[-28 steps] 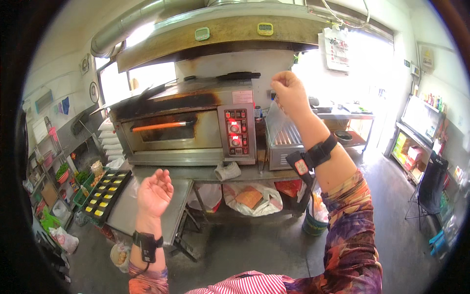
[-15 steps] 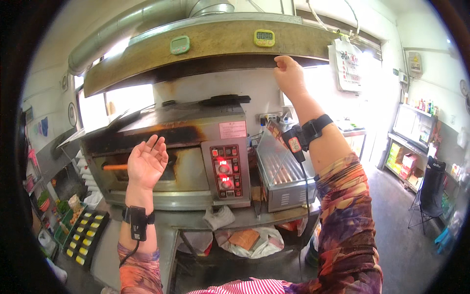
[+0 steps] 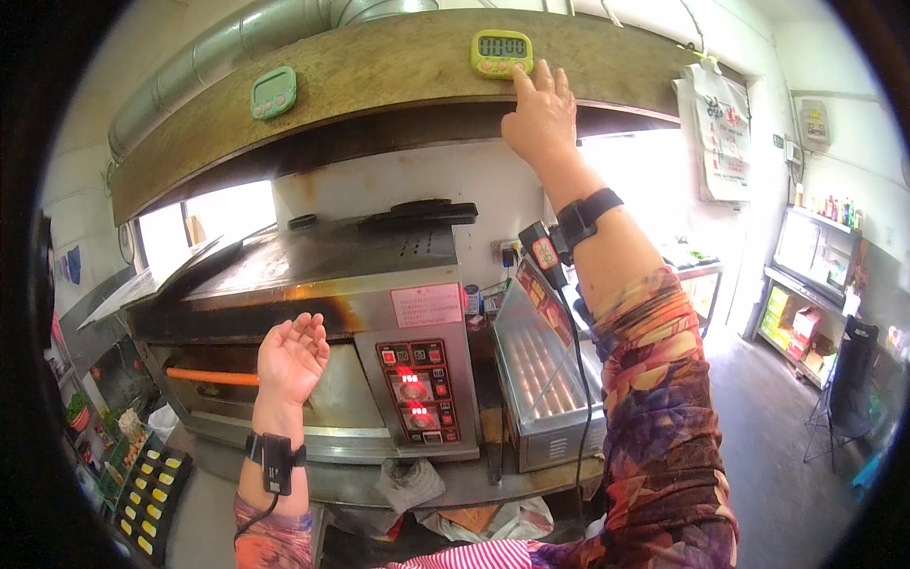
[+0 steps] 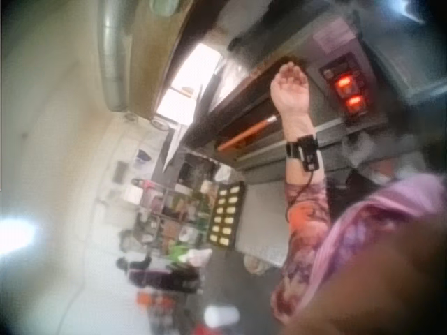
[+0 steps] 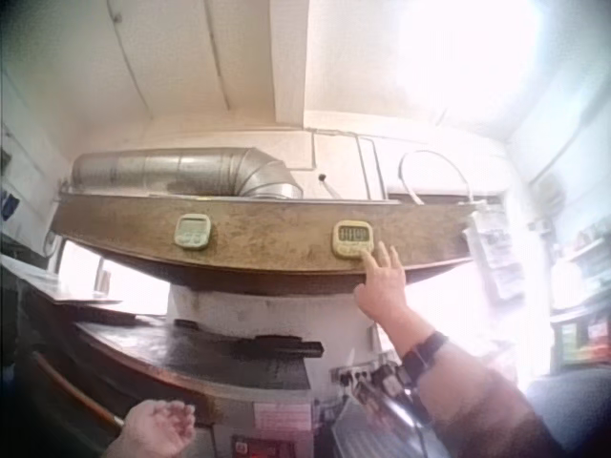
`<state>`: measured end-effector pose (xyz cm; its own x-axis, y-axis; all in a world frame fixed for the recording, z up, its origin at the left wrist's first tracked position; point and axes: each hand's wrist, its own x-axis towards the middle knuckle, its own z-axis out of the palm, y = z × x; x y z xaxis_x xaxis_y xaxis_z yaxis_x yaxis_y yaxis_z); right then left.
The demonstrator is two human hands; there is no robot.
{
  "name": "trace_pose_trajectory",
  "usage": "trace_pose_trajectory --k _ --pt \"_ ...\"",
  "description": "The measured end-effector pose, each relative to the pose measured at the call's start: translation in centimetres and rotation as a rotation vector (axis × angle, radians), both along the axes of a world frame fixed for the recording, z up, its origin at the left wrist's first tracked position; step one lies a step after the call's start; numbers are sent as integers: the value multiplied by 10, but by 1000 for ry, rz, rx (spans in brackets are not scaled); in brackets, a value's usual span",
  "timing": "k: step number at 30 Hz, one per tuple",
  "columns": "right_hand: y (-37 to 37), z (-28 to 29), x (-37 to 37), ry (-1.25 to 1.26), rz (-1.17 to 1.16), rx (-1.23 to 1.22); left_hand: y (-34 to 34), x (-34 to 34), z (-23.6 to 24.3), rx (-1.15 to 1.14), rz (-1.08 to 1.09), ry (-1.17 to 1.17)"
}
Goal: The person arranges dough balls in a white tray, moves a cardboard box, and later uses a heat-resistant glove and tongs to handle a baking tray inside an oven. The dough is placed on a stainless steel counter and the baked tray is removed from the oven.
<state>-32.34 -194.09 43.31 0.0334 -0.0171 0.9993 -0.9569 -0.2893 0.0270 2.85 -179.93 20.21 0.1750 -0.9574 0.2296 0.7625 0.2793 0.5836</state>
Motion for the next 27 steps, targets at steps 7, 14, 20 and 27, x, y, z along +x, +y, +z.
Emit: trace_pose_trajectory --k 7,14,20,27 --pt "-20 -1 -16 -71 461 -102 -39 -10 -18 1 -9 -5" --pt "-24 -18 -20 101 402 -270 -62 -12 -79 97 -49 75" --pt "-21 -21 -11 173 299 -371 -55 8 -186 390 1 159" --pt "-13 -1 20 169 123 -437 -26 43 -262 598 67 237"
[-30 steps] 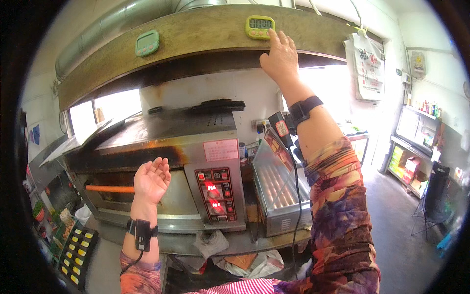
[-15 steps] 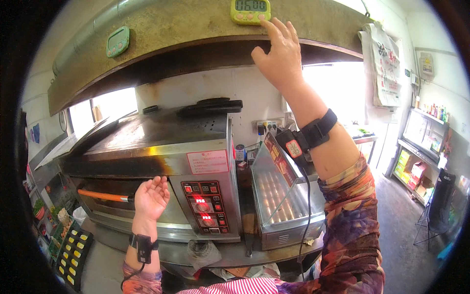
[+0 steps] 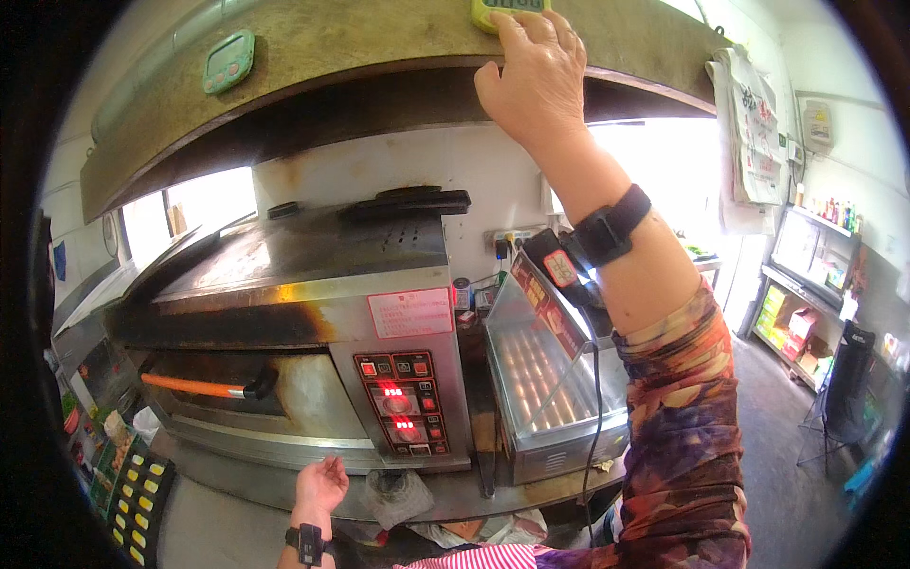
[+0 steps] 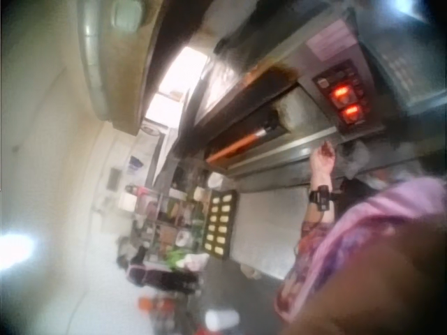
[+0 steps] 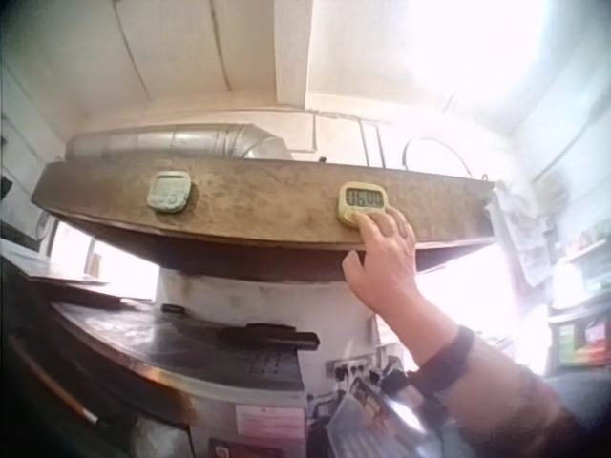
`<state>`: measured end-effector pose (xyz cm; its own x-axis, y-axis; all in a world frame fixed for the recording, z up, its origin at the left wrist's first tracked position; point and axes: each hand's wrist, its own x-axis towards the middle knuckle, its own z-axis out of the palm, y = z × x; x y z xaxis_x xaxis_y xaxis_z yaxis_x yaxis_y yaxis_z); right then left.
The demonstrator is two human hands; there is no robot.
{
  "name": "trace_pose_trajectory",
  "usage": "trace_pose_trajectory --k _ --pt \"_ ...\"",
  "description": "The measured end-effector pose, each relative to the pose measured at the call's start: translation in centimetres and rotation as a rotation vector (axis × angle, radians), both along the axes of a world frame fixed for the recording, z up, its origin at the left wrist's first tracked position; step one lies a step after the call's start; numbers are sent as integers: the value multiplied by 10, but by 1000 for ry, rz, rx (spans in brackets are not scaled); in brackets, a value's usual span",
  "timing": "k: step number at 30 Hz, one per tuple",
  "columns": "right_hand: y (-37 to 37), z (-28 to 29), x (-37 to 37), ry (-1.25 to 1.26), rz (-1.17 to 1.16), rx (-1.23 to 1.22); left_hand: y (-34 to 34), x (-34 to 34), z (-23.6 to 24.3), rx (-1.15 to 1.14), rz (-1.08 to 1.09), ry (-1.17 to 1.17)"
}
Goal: The person arranges dough balls in a white tray, moves a cardboard box, and later uses a heat-resistant glove and tongs to handle a baking tray inside an oven. The dough is placed on a stainless steel counter and the baked tray is removed from the oven.
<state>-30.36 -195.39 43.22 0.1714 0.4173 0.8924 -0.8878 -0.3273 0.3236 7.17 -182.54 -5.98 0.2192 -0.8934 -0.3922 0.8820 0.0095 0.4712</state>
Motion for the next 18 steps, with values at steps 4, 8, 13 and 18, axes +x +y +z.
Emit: trace_pose_trajectory --k 4,8,13,18 --pt "-4 8 15 -98 -61 22 13 23 -6 46 12 15" --pt "-2 11 15 -107 -166 26 24 44 -2 20 -14 8" --pt "4 8 14 -90 -143 45 32 54 6 -29 -28 9" --pt "-3 4 25 -199 -140 98 31 54 17 -56 -57 16"
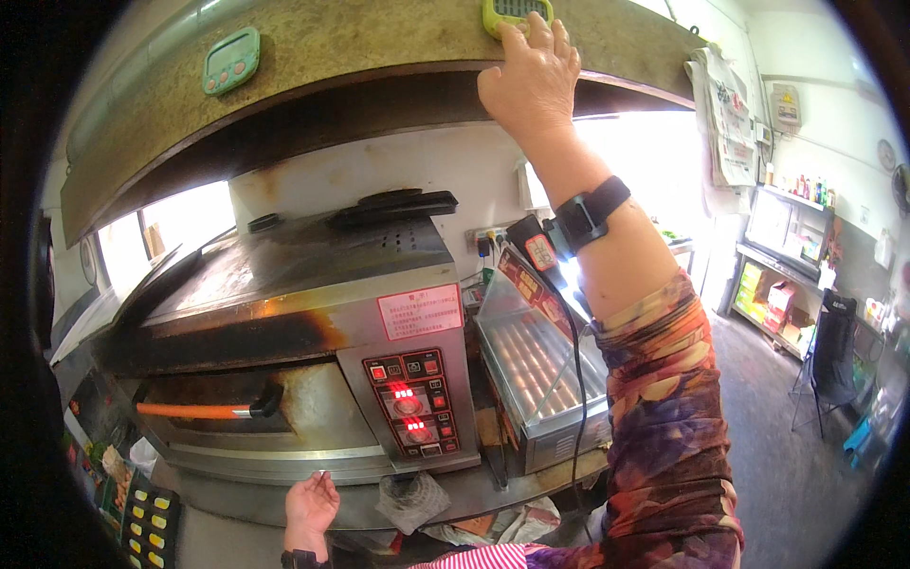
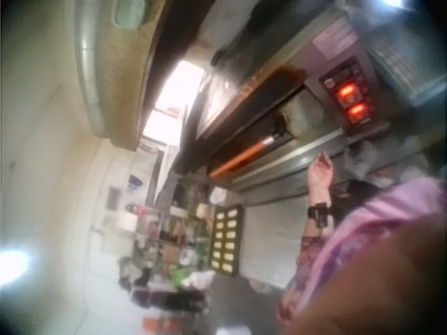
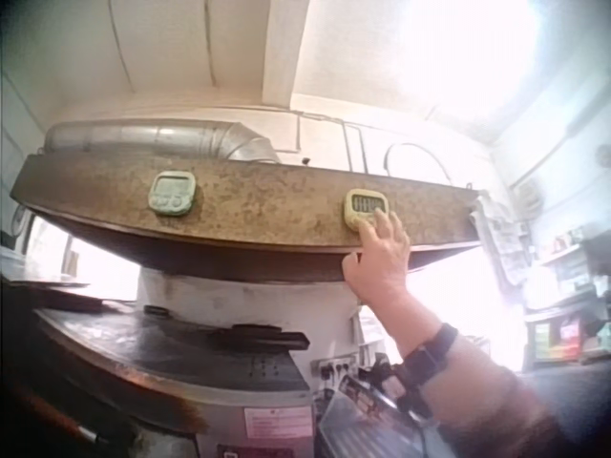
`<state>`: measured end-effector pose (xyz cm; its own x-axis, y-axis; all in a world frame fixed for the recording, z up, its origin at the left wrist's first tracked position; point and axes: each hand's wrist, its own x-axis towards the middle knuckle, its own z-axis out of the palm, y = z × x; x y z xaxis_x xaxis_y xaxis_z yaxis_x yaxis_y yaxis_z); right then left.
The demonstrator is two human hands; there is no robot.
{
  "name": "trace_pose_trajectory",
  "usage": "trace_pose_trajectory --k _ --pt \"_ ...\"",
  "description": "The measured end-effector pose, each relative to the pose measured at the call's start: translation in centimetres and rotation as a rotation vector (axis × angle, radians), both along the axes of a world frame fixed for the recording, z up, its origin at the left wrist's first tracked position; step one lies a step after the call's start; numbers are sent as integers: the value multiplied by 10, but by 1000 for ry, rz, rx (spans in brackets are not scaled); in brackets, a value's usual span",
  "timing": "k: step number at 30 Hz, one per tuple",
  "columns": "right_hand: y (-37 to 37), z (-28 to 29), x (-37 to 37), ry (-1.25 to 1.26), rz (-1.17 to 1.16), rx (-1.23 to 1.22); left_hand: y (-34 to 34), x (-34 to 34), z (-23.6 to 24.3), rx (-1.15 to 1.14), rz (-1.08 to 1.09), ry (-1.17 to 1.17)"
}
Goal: The person arranges dough balls in a white tray, moves a cardboard box, and later uses a heat-resistant glove and tongs to handle a baking tray inside an oven. The dough is placed on a stainless steel counter and the baked tray is removed from the oven.
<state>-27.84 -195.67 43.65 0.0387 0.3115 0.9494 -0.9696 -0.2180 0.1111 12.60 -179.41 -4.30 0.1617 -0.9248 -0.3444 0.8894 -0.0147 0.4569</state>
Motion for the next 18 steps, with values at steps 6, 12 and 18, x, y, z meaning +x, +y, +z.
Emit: trace_pose_trajectory --k 6,12,18 --pt "0 4 -5 -17 79 63 2 -6 7 -41 -36 16" --pt "3 9 -7 -16 153 124 6 -13 12 -54 -22 17" --pt "5 5 -3 -48 156 129 10 -25 17 -29 4 26"
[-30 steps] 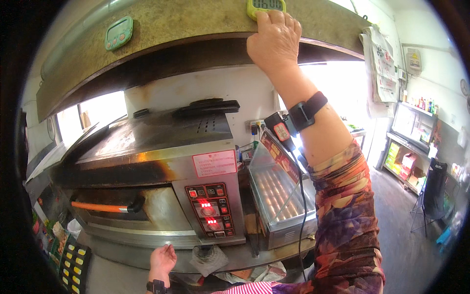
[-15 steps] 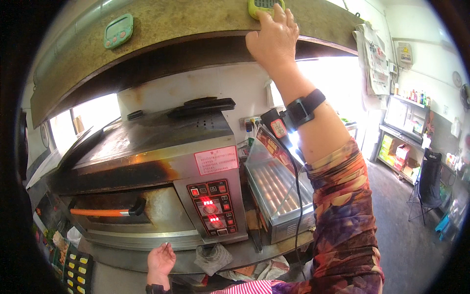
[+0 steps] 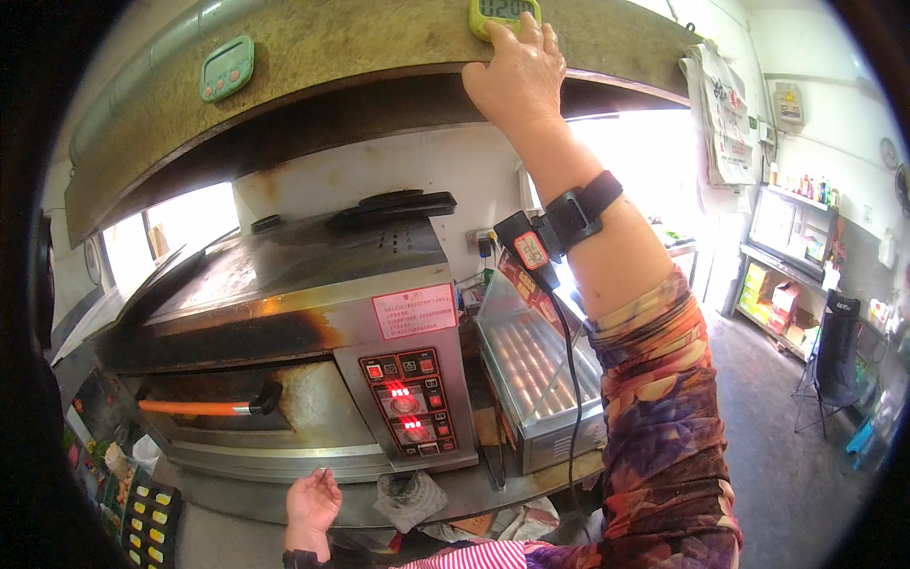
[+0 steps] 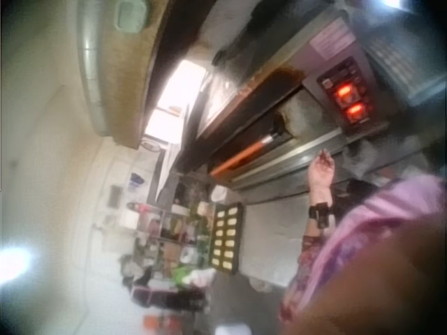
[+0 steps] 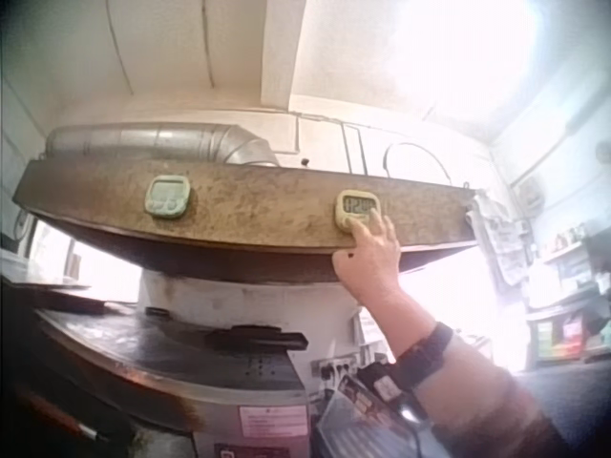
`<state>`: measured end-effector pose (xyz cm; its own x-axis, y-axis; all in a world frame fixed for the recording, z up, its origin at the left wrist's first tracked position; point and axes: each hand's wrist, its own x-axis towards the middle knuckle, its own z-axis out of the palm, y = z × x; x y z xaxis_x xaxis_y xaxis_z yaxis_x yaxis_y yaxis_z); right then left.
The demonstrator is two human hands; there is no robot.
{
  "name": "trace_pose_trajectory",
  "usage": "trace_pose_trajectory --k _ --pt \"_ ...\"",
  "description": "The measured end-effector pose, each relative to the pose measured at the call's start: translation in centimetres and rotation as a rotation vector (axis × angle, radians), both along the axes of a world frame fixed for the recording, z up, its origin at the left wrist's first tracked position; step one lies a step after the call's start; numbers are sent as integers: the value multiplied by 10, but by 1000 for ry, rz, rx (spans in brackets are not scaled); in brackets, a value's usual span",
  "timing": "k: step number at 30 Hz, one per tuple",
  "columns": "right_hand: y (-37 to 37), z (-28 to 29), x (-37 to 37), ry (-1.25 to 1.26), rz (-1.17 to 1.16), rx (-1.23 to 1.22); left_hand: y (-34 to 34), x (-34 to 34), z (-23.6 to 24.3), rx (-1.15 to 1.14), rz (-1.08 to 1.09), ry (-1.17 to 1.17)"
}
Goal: The person arranges dough balls in a white tray, moves a cardboard box, and later uses a heat-resistant glove and tongs to handle a baking tray inside an oven. The dough is placed on a stainless steel counter and the baked tray is removed from the oven.
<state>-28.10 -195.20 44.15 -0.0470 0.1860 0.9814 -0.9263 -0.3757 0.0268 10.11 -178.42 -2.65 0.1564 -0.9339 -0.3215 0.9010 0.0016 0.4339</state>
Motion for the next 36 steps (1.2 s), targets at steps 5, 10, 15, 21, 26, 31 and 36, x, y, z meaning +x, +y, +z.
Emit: trace_pose_trajectory --k 5,10,15,21,26,31,36 --pt "2 -1 -4 23 13 6 4 -7 1 -1 14 -16" --pt "2 -2 -6 41 53 22 8 -8 -3 -5 34 -12" --pt "7 -8 -2 66 -232 -45 12 -9 -8 -17 37 1" --pt "13 -5 -3 70 -180 90 12 -13 -14 -5 31 19" --pt "6 -9 -17 79 -92 34 12 -11 -18 -39 -5 28" --pt "-4 -13 -25 115 -79 -17 14 -10 -28 -5 24 27" --pt "0 -13 -21 160 -464 48 12 -5 -61 12 60 13"
